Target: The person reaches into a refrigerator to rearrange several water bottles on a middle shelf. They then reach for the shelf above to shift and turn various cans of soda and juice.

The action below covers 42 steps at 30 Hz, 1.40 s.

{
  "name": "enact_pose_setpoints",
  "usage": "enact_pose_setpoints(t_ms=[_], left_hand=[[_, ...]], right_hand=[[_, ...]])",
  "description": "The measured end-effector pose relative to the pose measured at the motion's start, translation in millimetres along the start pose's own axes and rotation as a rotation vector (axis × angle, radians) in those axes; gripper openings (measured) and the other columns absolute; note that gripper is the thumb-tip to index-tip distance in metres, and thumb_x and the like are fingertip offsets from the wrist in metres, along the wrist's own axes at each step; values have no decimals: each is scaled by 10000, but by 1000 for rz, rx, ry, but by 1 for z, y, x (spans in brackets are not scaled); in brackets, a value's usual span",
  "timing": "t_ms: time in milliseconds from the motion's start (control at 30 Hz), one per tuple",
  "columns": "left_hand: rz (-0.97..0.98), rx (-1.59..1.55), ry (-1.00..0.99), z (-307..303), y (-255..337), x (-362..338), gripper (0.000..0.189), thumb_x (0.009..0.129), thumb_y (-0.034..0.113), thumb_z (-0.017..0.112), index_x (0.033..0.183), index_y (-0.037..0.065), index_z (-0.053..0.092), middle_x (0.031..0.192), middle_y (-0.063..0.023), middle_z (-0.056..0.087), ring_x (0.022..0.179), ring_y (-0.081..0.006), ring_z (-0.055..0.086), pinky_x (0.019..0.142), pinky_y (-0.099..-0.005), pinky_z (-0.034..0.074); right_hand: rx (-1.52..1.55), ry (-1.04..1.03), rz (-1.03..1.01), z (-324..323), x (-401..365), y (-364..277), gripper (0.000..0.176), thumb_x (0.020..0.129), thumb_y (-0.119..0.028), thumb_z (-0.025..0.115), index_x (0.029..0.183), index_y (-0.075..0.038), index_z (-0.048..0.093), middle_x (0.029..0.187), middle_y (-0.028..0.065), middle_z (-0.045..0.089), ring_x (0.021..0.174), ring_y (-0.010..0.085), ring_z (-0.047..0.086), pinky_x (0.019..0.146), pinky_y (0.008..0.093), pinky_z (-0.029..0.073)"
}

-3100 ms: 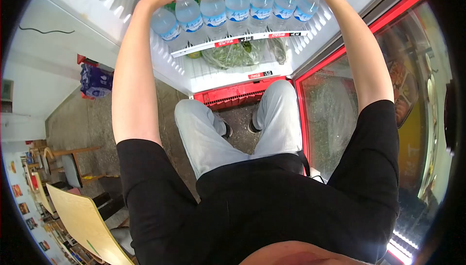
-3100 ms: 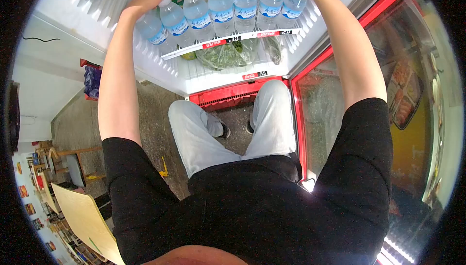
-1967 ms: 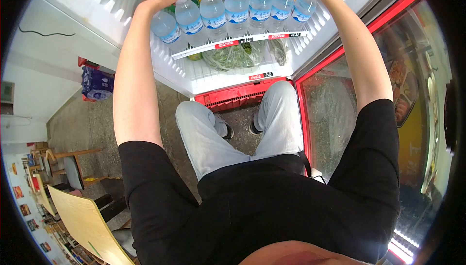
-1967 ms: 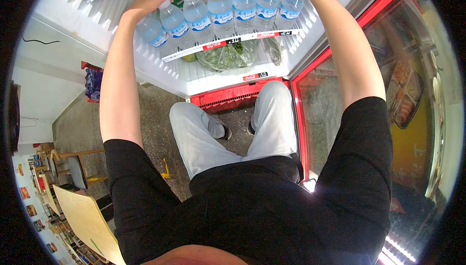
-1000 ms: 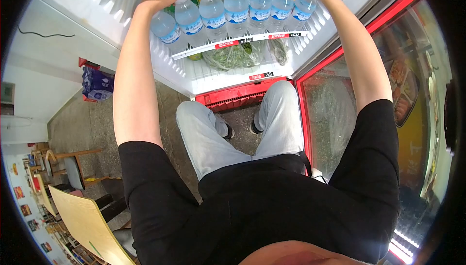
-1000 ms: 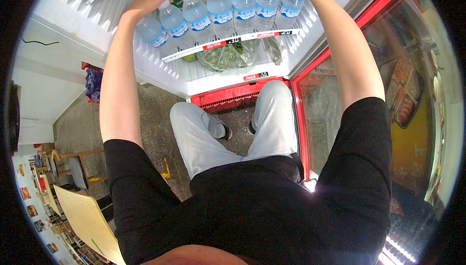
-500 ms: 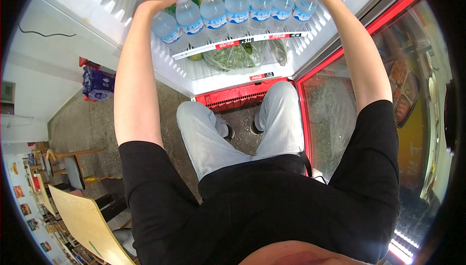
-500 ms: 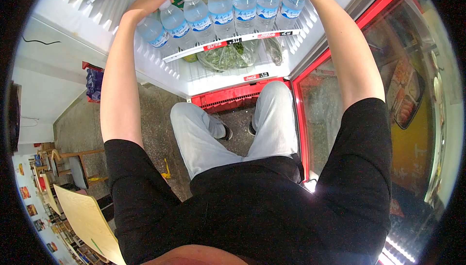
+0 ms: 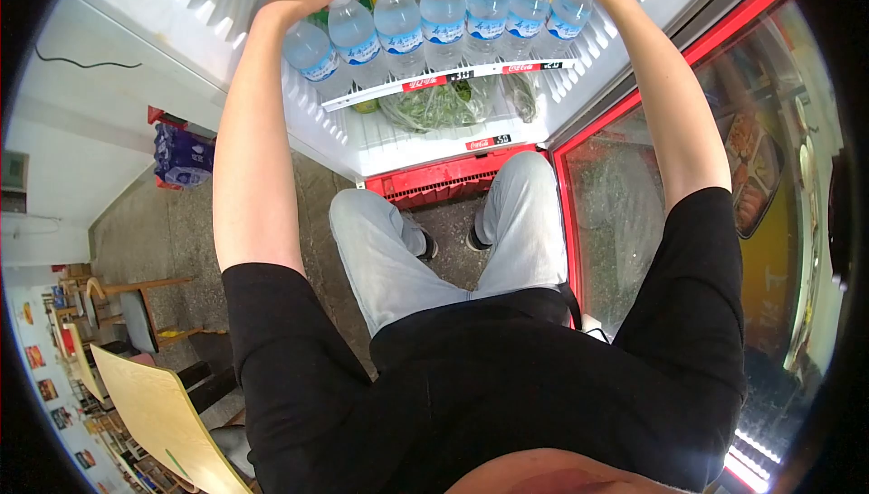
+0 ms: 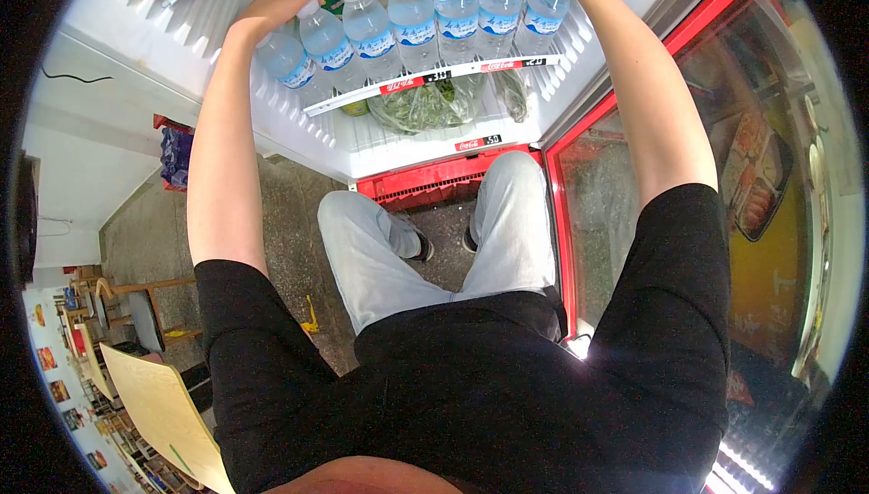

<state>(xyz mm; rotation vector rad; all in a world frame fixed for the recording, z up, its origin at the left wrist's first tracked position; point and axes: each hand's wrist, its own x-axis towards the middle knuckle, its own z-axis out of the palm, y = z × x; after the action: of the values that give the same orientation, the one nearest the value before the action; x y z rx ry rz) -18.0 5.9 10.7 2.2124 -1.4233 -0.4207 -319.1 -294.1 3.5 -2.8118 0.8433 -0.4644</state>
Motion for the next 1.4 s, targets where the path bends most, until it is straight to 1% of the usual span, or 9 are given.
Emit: enact_pose_setpoints(t_ms=[67, 167, 267, 367, 467, 567, 667, 767, 1400], left_hand=[[26, -19, 33, 0, 3, -4, 705, 821, 767, 671, 865, 64, 701, 734, 18, 580, 683, -101, 511, 634, -257, 368], [37, -28, 30, 2, -6, 4, 708, 814, 777, 668, 852, 70, 692, 732, 18, 577, 683, -103, 510, 634, -262, 370], [12, 14, -4, 1, -8, 6, 697, 854, 773, 603, 940, 91, 721, 845, -15, 617, 801, -154, 529, 734, -302, 421], [46, -48, 40, 1, 0, -2, 722, 802, 797, 668, 841, 76, 681, 751, 1, 609, 720, -116, 565, 677, -261, 425], [42, -34, 15, -1, 1, -2, 725, 805, 798, 665, 838, 75, 682, 751, 0, 613, 725, -118, 573, 690, -261, 437], [3, 19, -18, -2, 2, -3, 690, 856, 775, 598, 893, 93, 699, 806, -14, 592, 764, -145, 506, 705, -294, 400], [15, 6, -7, -4, 0, 1, 720, 808, 792, 667, 832, 72, 685, 760, -3, 626, 735, -120, 587, 710, -264, 455], [25, -12, -7, -4, 3, -3, 724, 807, 791, 668, 847, 68, 694, 769, -7, 634, 740, -121, 591, 713, -264, 457], [55, -18, 30, 0, -2, 0, 733, 808, 797, 658, 846, 66, 701, 745, 2, 611, 707, -107, 551, 671, -262, 414]], right_hand=[[5, -4, 4, 0, 1, 1, 875, 962, -754, 414, 954, 48, 763, 911, 308, 716, 955, 452, 708, 837, 512, 521], [-10, 16, -9, 1, 1, 2, 878, 962, -762, 403, 964, 38, 766, 919, 309, 716, 963, 454, 706, 844, 512, 520], [3, 11, -19, 1, 0, 0, 884, 961, -769, 393, 969, 31, 768, 925, 309, 716, 972, 453, 705, 849, 514, 519], [-32, -15, 24, -1, 1, -1, 899, 956, -777, 390, 967, 39, 766, 919, 308, 717, 973, 453, 706, 847, 513, 521], [-39, -22, 35, -2, 0, -3, 913, 948, -786, 395, 963, 51, 762, 917, 307, 718, 968, 453, 708, 843, 511, 523], [-11, -5, 10, -2, -1, -2, 920, 942, -790, 402, 957, 57, 760, 916, 306, 720, 957, 452, 711, 840, 510, 525], [-7, -5, 17, -1, -1, -2, 917, 942, -790, 404, 959, 55, 761, 918, 305, 721, 956, 451, 712, 841, 511, 525], [10, -16, 35, -2, -2, -3, 915, 950, -783, 394, 952, 54, 762, 915, 307, 719, 959, 454, 711, 843, 512, 526], [-30, 39, -11, 1, 0, 1, 894, 969, -749, 395, 905, 66, 756, 883, 314, 712, 948, 469, 706, 850, 527, 527]])
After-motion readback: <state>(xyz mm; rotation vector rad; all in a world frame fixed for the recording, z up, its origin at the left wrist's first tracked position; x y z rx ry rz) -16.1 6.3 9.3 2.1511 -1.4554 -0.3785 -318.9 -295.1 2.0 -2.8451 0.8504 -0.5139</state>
